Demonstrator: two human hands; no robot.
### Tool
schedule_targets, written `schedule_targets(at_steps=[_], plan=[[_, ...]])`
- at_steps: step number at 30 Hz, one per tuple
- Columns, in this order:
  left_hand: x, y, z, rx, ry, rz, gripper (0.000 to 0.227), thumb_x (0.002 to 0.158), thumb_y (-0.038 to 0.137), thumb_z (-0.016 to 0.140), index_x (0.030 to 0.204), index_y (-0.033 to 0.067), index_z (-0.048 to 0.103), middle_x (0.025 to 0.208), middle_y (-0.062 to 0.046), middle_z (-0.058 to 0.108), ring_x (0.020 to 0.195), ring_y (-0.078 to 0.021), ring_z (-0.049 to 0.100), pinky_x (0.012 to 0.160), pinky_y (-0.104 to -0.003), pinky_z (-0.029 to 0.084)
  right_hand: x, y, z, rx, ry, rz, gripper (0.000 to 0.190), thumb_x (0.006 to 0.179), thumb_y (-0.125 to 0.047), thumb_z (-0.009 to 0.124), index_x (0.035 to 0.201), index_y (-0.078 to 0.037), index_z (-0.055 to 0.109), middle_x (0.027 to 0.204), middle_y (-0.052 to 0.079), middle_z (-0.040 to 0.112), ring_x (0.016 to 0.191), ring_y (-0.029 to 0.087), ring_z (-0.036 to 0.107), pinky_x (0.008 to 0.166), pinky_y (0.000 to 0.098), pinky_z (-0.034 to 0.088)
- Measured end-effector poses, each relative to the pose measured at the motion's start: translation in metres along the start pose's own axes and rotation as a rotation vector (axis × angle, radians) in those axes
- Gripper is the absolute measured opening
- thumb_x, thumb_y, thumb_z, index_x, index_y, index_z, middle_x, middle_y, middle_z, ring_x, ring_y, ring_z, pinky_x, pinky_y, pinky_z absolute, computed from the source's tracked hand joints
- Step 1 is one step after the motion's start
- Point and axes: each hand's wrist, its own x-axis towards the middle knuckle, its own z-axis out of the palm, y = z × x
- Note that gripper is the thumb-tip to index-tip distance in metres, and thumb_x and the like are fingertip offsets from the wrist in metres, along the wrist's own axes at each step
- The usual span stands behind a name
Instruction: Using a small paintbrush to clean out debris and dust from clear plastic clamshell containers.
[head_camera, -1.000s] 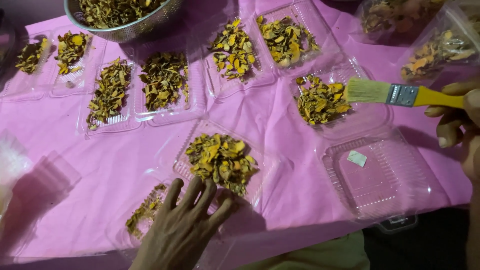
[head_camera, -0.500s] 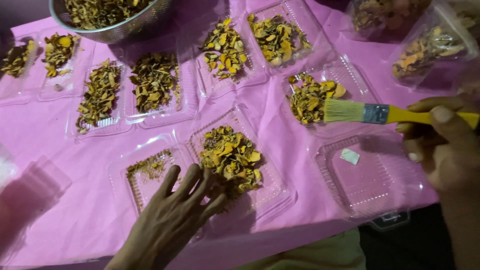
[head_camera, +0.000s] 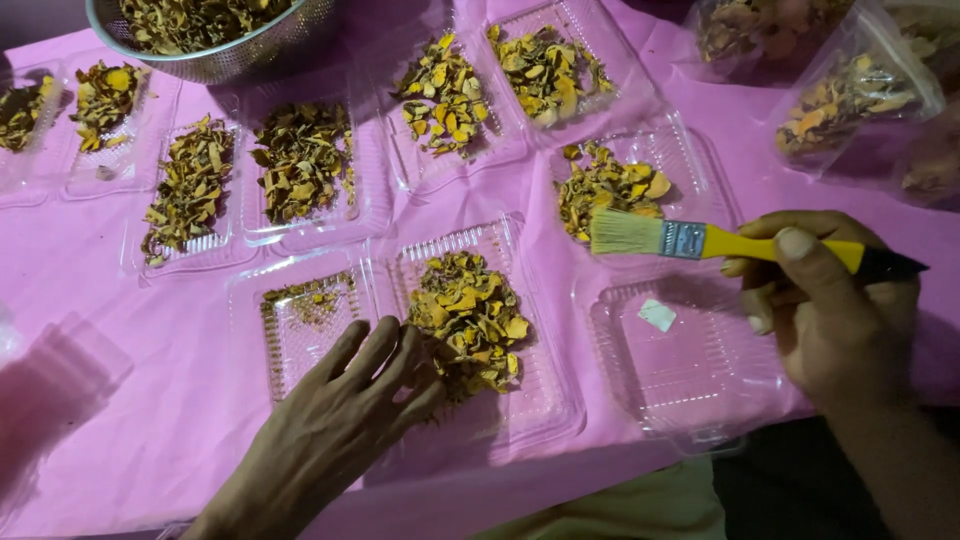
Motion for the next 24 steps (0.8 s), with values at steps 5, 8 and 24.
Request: schedule_targets(at_steps=[5, 8, 24], plan=[[-0.009, 0.0, 0.012, -0.045, 0.041, 0.004, 0.055, 0.079, 0.013, 0.064, 0.133, 0.0179, 0.057, 0.14, -0.025, 0.053, 0.129, -0.0475, 0.049, 0.115, -0.056, 0.038, -0.002, 0.0, 0.011, -0.002, -0.054, -0.053, 0.024, 0.103, -0.023, 0.059, 0.112, -0.001, 0.063, 0.089, 0.02, 0.069, 0.06, 0.017, 0.06, 0.048, 0.0199, 0.043], [-0.012, -0.002, 0.013, -0.052, 0.075, -0.006, 0.054, 0.079, 0.01, 0.064, 0.132, 0.0167, 0.055, 0.14, -0.025, 0.052, 0.13, -0.0467, 0.051, 0.116, -0.054, 0.039, -0.003, -0.001, 0.012, 0.003, -0.051, -0.047, 0.023, 0.103, -0.023, 0.059, 0.112, -0.002, 0.064, 0.089, 0.019, 0.069, 0.061, 0.016, 0.061, 0.048, 0.0198, 0.042], [0.032, -0.002, -0.014, -0.26, 0.089, -0.435, 0.04, 0.079, -0.004, 0.062, 0.117, 0.0056, 0.056, 0.106, -0.013, 0.061, 0.087, -0.0256, 0.053, 0.081, -0.04, 0.048, 0.057, -0.079, 0.074, -0.426, -0.661, -0.256, 0.02, 0.095, -0.004, 0.058, 0.11, -0.003, 0.072, 0.081, 0.009, 0.077, 0.057, 0.012, 0.063, 0.045, 0.0206, 0.052]])
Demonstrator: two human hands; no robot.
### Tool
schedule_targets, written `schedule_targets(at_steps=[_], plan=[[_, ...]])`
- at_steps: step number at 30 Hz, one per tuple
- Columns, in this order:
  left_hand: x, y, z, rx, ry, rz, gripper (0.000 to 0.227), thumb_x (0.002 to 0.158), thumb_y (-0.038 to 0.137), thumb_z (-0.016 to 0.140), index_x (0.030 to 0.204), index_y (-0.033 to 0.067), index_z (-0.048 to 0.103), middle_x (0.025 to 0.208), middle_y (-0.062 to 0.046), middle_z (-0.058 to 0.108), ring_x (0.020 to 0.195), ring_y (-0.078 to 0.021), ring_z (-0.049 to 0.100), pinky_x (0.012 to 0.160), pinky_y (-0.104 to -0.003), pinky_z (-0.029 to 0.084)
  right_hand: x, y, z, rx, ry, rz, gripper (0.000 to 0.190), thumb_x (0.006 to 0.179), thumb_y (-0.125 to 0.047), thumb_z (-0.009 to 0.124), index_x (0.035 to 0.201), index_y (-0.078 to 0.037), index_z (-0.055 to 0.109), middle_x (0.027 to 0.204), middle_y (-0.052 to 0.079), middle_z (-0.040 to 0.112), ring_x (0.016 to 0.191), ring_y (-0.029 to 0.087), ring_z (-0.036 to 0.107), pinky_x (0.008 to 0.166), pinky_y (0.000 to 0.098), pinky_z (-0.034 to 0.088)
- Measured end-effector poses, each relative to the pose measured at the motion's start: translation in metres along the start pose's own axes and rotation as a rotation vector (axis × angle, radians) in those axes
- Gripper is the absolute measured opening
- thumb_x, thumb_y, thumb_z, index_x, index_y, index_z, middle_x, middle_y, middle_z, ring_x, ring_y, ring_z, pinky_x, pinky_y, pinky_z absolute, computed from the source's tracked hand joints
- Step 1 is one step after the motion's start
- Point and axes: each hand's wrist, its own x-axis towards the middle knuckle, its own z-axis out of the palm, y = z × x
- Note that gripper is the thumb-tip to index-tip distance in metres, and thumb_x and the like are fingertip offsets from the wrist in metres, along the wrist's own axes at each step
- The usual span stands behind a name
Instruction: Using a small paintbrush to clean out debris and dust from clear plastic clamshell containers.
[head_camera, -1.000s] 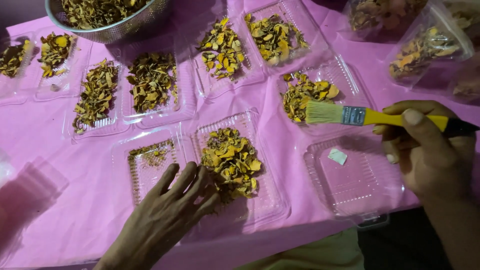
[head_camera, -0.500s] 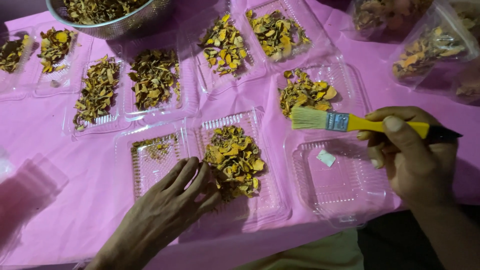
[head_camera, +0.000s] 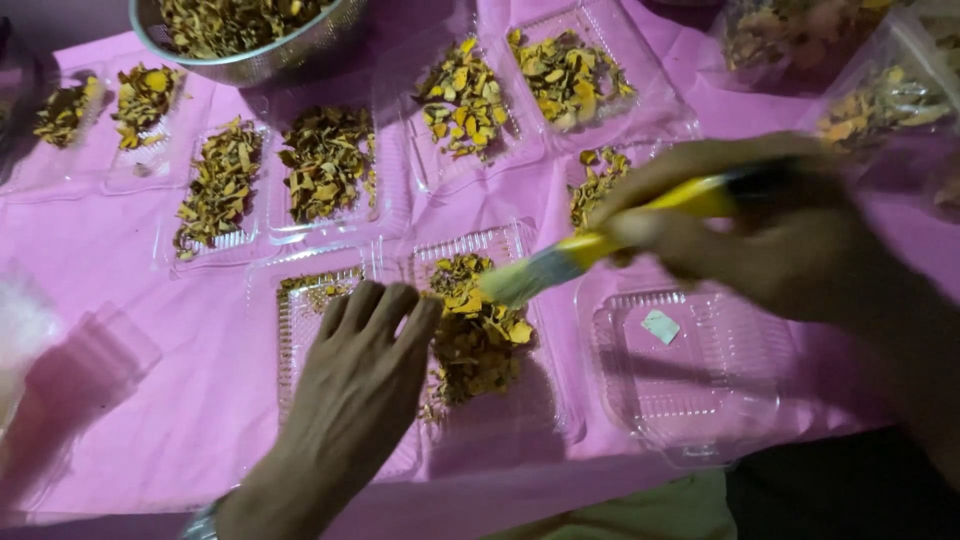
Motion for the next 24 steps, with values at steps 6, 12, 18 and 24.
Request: schedule_targets(at_steps=[6, 12, 18, 24], plan=[[0.019, 0.011, 0.014, -0.063, -0.11, -0.201, 0.037, 0.088, 0.017, 0.069, 0.123, 0.0117, 0.061, 0.11, -0.011, 0.064, 0.099, -0.0312, 0.052, 0.084, -0.046, 0.047, 0.028, -0.004, 0.02, 0.121, -0.188, -0.174, 0.016, 0.097, -0.012, 0.065, 0.102, -0.001, 0.075, 0.077, 0.006, 0.074, 0.05, 0.009, 0.06, 0.04, 0.0174, 0.051], [0.014, -0.001, 0.014, -0.233, -0.052, -0.252, 0.052, 0.068, 0.013, 0.08, 0.118, 0.0168, 0.066, 0.108, -0.004, 0.067, 0.102, -0.0306, 0.051, 0.086, -0.045, 0.043, 0.02, 0.02, 0.022, 0.137, -0.173, -0.324, 0.015, 0.096, -0.012, 0.063, 0.101, -0.001, 0.072, 0.082, 0.009, 0.076, 0.066, 0.014, 0.072, 0.054, 0.0208, 0.063], [0.005, -0.004, 0.016, -0.111, -0.057, -0.308, 0.059, 0.071, 0.012, 0.076, 0.128, 0.0156, 0.065, 0.11, -0.007, 0.068, 0.103, -0.0319, 0.055, 0.09, -0.047, 0.045, 0.016, 0.016, 0.03, -0.001, -0.238, -0.292, 0.014, 0.093, -0.011, 0.068, 0.105, -0.005, 0.073, 0.073, -0.001, 0.068, 0.05, 0.006, 0.049, 0.041, 0.0186, 0.041], [0.002, -0.011, 0.015, -0.083, -0.063, -0.352, 0.051, 0.075, 0.015, 0.07, 0.125, 0.0195, 0.064, 0.109, -0.008, 0.066, 0.104, -0.0338, 0.056, 0.086, -0.048, 0.046, 0.014, 0.004, 0.038, -0.007, -0.208, -0.386, 0.015, 0.091, -0.007, 0.068, 0.103, 0.0, 0.072, 0.078, 0.004, 0.076, 0.051, 0.008, 0.058, 0.045, 0.0197, 0.046]])
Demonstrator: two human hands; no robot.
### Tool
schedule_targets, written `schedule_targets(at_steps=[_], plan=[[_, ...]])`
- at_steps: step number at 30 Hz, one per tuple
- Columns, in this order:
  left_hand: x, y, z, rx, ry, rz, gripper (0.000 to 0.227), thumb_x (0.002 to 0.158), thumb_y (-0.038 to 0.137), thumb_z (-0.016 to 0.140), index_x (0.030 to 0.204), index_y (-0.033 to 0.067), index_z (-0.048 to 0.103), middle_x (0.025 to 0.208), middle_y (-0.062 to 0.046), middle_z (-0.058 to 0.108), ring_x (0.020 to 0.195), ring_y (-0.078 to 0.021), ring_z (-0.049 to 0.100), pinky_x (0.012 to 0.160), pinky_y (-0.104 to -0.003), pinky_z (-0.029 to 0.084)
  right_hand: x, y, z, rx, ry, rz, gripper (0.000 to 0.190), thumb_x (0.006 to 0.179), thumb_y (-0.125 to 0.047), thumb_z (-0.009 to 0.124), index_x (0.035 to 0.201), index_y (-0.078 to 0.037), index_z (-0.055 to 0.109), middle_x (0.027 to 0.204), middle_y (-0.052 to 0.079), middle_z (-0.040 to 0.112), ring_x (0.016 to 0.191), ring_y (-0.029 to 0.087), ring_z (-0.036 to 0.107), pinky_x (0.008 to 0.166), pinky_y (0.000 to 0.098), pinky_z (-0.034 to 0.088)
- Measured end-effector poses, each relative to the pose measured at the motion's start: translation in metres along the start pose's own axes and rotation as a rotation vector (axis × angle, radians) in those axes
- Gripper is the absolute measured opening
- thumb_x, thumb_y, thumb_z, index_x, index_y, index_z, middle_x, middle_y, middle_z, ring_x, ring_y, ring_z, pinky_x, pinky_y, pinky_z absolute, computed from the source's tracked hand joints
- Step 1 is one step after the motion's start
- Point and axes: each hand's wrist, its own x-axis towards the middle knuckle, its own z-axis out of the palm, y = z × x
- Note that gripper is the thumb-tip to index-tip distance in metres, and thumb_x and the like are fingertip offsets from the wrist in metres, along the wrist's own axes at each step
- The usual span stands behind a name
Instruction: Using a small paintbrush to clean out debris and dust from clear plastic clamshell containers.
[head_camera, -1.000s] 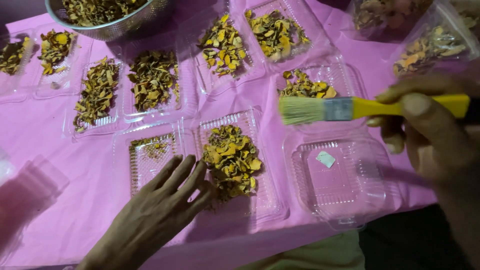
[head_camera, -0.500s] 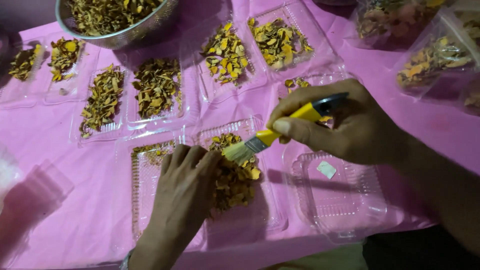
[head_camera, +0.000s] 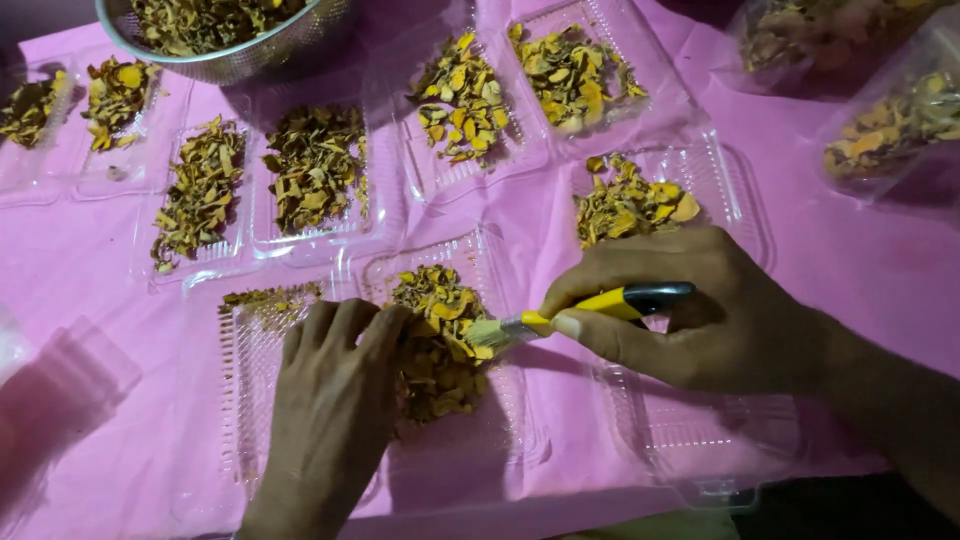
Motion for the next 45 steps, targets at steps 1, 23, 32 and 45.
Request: schedule_targets(at_steps=[1, 23, 32, 45], plan=[[-0.001, 0.001, 0.001, -0.014, -0.033, -0.026, 0.053, 0.076, 0.011, 0.07, 0.128, 0.0175, 0.062, 0.111, -0.009, 0.066, 0.103, -0.0318, 0.056, 0.086, -0.047, 0.048, 0.001, -0.001, 0.001, -0.005, -0.002, 0.003, 0.015, 0.092, -0.008, 0.067, 0.104, -0.001, 0.072, 0.076, 0.003, 0.074, 0.052, 0.009, 0.058, 0.048, 0.0215, 0.047], [0.007, 0.024, -0.032, -0.621, 0.121, -0.253, 0.008, 0.098, 0.011, 0.059, 0.103, 0.0162, 0.058, 0.087, -0.002, 0.075, 0.061, -0.0256, 0.066, 0.056, -0.044, 0.047, 0.008, -0.034, 0.0, -0.033, 0.004, 0.026, 0.02, 0.092, -0.013, 0.065, 0.108, -0.002, 0.071, 0.091, 0.006, 0.081, 0.074, 0.014, 0.08, 0.065, 0.0225, 0.068], [-0.004, 0.006, -0.052, -1.063, 0.078, -0.444, 0.013, 0.091, 0.004, 0.063, 0.097, 0.0109, 0.071, 0.078, 0.001, 0.078, 0.062, -0.0096, 0.074, 0.061, -0.024, 0.064, 0.02, -0.031, 0.016, -0.134, 0.055, -0.025, 0.018, 0.092, -0.009, 0.068, 0.107, -0.001, 0.072, 0.095, 0.008, 0.081, 0.074, 0.014, 0.076, 0.066, 0.0227, 0.061], [-0.005, 0.023, -0.058, -1.011, 0.036, -0.458, 0.014, 0.087, 0.002, 0.067, 0.097, 0.0085, 0.073, 0.081, -0.005, 0.077, 0.07, -0.0115, 0.073, 0.064, -0.024, 0.061, 0.002, -0.012, 0.012, 0.116, 0.105, 0.045, 0.015, 0.095, -0.012, 0.066, 0.105, -0.006, 0.074, 0.081, 0.003, 0.076, 0.052, 0.005, 0.055, 0.04, 0.0171, 0.039]])
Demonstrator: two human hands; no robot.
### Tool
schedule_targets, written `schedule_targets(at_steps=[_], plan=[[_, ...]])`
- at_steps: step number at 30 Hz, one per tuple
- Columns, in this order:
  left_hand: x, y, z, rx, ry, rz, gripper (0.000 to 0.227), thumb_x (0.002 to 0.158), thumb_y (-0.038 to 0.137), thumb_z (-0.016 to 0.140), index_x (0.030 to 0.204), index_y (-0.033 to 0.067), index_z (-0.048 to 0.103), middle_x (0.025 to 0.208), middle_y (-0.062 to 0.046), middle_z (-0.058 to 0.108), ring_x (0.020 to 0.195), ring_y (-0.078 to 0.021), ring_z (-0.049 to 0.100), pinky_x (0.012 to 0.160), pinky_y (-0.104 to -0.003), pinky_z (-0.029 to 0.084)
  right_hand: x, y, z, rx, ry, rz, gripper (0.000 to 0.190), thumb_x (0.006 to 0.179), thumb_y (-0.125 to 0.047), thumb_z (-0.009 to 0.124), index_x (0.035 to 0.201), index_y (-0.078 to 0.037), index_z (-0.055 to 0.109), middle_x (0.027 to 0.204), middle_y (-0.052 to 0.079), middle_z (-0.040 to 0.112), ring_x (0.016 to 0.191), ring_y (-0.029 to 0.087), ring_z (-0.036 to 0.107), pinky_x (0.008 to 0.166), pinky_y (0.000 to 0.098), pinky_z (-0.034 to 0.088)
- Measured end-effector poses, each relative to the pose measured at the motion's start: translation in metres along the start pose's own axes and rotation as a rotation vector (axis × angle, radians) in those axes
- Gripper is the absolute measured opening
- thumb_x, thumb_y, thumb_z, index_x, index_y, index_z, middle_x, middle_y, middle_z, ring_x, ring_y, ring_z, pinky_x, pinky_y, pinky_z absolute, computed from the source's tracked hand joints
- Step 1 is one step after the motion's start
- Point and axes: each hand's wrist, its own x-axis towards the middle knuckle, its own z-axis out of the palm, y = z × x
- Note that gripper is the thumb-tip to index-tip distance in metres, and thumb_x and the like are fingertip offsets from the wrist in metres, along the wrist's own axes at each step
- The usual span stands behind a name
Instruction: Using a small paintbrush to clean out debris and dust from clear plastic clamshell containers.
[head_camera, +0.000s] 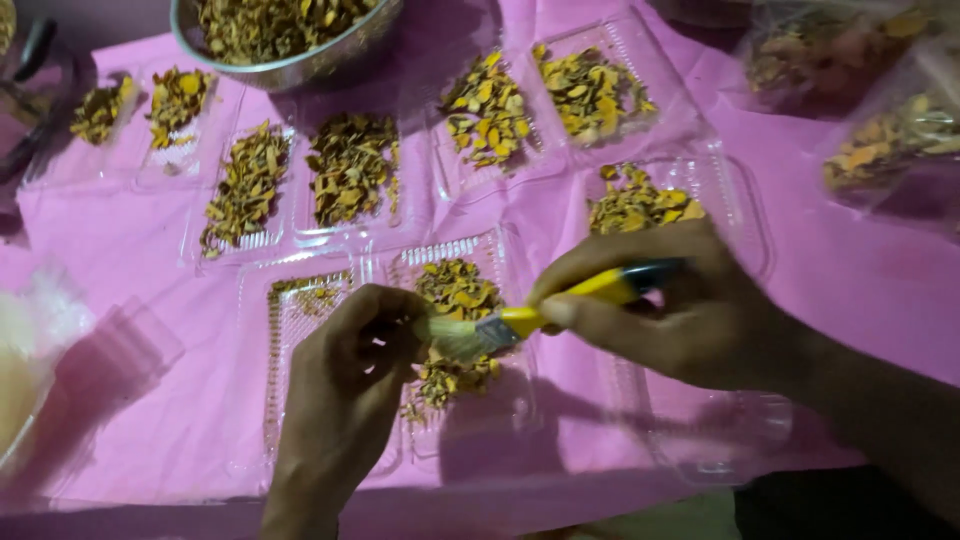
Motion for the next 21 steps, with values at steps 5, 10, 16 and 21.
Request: schedule_targets(at_steps=[5, 10, 16, 21], plan=[[-0.004, 0.005, 0.01, -0.053, -0.007, 0.059, 0.012, 0.088, 0.009, 0.072, 0.099, 0.0056, 0.074, 0.089, -0.006, 0.08, 0.073, -0.0123, 0.072, 0.065, -0.023, 0.064, -0.002, 0.012, -0.011, -0.046, 0.112, -0.061, 0.013, 0.101, -0.007, 0.06, 0.106, 0.0, 0.07, 0.084, 0.011, 0.076, 0.049, 0.006, 0.055, 0.035, 0.017, 0.047], [-0.008, 0.025, 0.057, 0.044, -0.026, 0.308, 0.017, 0.088, 0.004, 0.072, 0.102, 0.0131, 0.069, 0.092, -0.002, 0.079, 0.073, -0.0138, 0.071, 0.06, -0.027, 0.057, 0.005, 0.003, -0.023, -0.143, 0.381, 0.09, 0.015, 0.106, -0.009, 0.061, 0.111, 0.003, 0.068, 0.084, 0.014, 0.071, 0.059, 0.014, 0.068, 0.048, 0.0212, 0.058], [-0.007, 0.041, 0.123, 0.456, -0.14, 0.671, 0.009, 0.094, 0.004, 0.062, 0.102, 0.0043, 0.066, 0.09, -0.013, 0.071, 0.078, -0.0296, 0.059, 0.069, -0.044, 0.047, 0.01, 0.016, -0.026, -0.11, 0.466, 0.049, 0.014, 0.108, -0.008, 0.061, 0.111, 0.004, 0.067, 0.086, 0.012, 0.068, 0.07, 0.018, 0.066, 0.062, 0.0264, 0.056], [-0.006, 0.034, 0.152, 0.658, -0.234, 0.693, 0.035, 0.075, -0.009, 0.061, 0.107, 0.0037, 0.065, 0.094, -0.015, 0.07, 0.093, -0.0334, 0.053, 0.075, -0.046, 0.045, 0.013, 0.02, -0.027, -0.161, 0.457, -0.013, 0.016, 0.108, -0.006, 0.059, 0.109, 0.008, 0.067, 0.102, 0.018, 0.073, 0.084, 0.024, 0.075, 0.075, 0.0296, 0.062]])
